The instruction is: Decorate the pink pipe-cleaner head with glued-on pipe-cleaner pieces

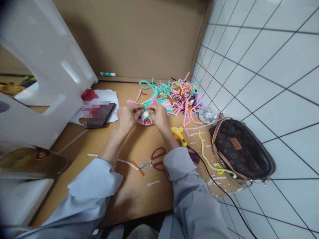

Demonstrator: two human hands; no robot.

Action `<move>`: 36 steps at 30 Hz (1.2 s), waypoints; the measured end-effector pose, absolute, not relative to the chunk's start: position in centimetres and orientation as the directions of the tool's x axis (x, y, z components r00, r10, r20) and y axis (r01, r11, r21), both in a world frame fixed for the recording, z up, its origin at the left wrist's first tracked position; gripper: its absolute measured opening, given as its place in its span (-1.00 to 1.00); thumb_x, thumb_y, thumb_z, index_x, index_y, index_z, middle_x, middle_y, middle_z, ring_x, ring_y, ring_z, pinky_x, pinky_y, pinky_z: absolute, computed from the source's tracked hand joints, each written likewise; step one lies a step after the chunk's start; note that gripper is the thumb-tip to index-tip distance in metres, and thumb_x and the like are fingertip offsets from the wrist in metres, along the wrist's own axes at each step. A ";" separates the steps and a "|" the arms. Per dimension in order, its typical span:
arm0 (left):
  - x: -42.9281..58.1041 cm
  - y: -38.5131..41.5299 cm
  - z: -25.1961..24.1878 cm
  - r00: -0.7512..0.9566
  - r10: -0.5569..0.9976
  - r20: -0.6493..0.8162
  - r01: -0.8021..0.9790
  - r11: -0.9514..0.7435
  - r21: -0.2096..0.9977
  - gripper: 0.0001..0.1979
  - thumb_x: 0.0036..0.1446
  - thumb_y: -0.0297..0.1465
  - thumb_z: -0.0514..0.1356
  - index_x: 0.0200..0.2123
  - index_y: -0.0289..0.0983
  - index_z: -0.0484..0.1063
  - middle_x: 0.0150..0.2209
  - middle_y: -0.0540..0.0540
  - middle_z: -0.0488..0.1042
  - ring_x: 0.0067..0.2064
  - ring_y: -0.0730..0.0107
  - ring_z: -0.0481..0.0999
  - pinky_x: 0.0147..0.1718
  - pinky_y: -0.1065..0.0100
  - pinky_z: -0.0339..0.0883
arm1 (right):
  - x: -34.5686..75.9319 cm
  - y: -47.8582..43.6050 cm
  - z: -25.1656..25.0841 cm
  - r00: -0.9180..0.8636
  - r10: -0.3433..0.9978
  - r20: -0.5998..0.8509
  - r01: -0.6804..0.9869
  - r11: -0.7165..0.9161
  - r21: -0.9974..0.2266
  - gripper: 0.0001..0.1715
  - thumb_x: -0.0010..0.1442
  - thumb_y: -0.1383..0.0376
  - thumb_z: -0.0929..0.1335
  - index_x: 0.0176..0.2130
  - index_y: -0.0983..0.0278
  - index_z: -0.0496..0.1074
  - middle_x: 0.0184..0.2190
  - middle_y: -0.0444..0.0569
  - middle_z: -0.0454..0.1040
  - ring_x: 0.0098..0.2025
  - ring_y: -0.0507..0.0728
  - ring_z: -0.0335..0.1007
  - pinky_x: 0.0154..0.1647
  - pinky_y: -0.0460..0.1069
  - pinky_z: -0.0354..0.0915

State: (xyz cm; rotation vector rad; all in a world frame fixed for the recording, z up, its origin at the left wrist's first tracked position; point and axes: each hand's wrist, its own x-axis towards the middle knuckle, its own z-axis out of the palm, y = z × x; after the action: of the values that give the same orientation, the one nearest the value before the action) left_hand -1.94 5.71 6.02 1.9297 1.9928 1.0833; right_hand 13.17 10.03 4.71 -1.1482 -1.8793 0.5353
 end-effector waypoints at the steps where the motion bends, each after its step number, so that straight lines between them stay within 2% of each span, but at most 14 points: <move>1: -2.0 5.8 6.0 -0.131 0.921 0.367 0.802 -0.119 0.585 -0.72 0.16 -0.38 0.23 -0.11 -0.19 0.69 -0.11 -0.09 0.69 -0.10 0.18 0.63 -0.09 0.28 0.40 | 13.2 10.0 4.8 -0.230 0.865 0.445 0.504 0.497 -0.706 -0.76 0.07 0.47 0.37 -0.36 0.27 0.66 -0.29 -0.02 0.63 -0.19 0.15 0.52 -0.03 0.03 0.39; 9: -2.4 5.9 5.7 -0.044 0.910 0.413 0.799 -0.216 0.561 -0.71 0.18 -0.40 0.18 -0.15 -0.21 0.70 -0.10 -0.15 0.67 -0.10 0.17 0.61 -0.08 0.26 0.41 | 13.6 10.1 4.9 -0.291 0.847 0.445 0.511 0.531 -0.676 -0.73 0.08 0.46 0.36 -0.37 0.21 0.66 -0.33 -0.08 0.60 -0.20 0.14 0.51 -0.04 0.03 0.39; 16: -2.4 5.9 5.7 -0.035 0.919 0.393 0.823 -0.197 0.533 -0.71 0.19 -0.36 0.18 -0.14 -0.19 0.69 -0.08 -0.13 0.66 -0.10 0.19 0.60 -0.08 0.27 0.39 | 13.4 10.0 4.8 -0.277 0.843 0.461 0.528 0.534 -0.660 -0.74 0.07 0.47 0.37 -0.38 0.21 0.65 -0.35 -0.09 0.58 -0.25 0.11 0.47 -0.11 0.00 0.36; 25: -2.5 6.0 5.7 0.005 0.916 0.401 0.823 -0.232 0.518 -0.65 0.24 -0.39 0.07 -0.17 -0.23 0.68 -0.09 -0.14 0.65 -0.12 0.24 0.57 -0.07 0.28 0.39 | 13.2 9.6 5.3 -0.335 0.814 0.474 0.581 0.574 -0.577 -0.68 0.10 0.51 0.34 -0.37 0.21 0.65 -0.35 -0.06 0.54 -0.23 0.12 0.42 -0.07 0.00 0.32; 31: -2.4 6.0 5.7 -0.021 0.911 0.413 0.795 -0.235 0.559 -0.67 0.18 -0.39 0.11 -0.16 -0.24 0.68 -0.10 -0.15 0.67 -0.12 0.21 0.59 -0.05 0.26 0.41 | 13.2 9.6 5.1 -0.325 0.813 0.484 0.583 0.575 -0.574 -0.71 0.11 0.49 0.35 -0.37 0.21 0.64 -0.36 -0.07 0.54 -0.25 0.13 0.43 -0.10 0.00 0.32; 36: -2.1 5.7 5.9 -0.089 0.913 0.399 0.768 -0.192 0.611 -0.72 0.13 -0.43 0.17 -0.18 -0.24 0.69 -0.19 -0.12 0.68 -0.19 0.23 0.61 -0.11 0.30 0.42 | 13.3 9.8 5.0 -0.320 0.817 0.480 0.580 0.569 -0.582 -0.70 0.08 0.50 0.34 -0.37 0.21 0.64 -0.37 -0.07 0.53 -0.27 0.12 0.41 -0.12 0.00 0.32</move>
State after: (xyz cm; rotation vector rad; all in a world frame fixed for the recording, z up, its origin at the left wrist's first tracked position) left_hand -2.06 5.75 5.94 1.9834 1.8655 1.1457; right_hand 13.31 9.80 5.01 -1.1152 -2.0317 0.3913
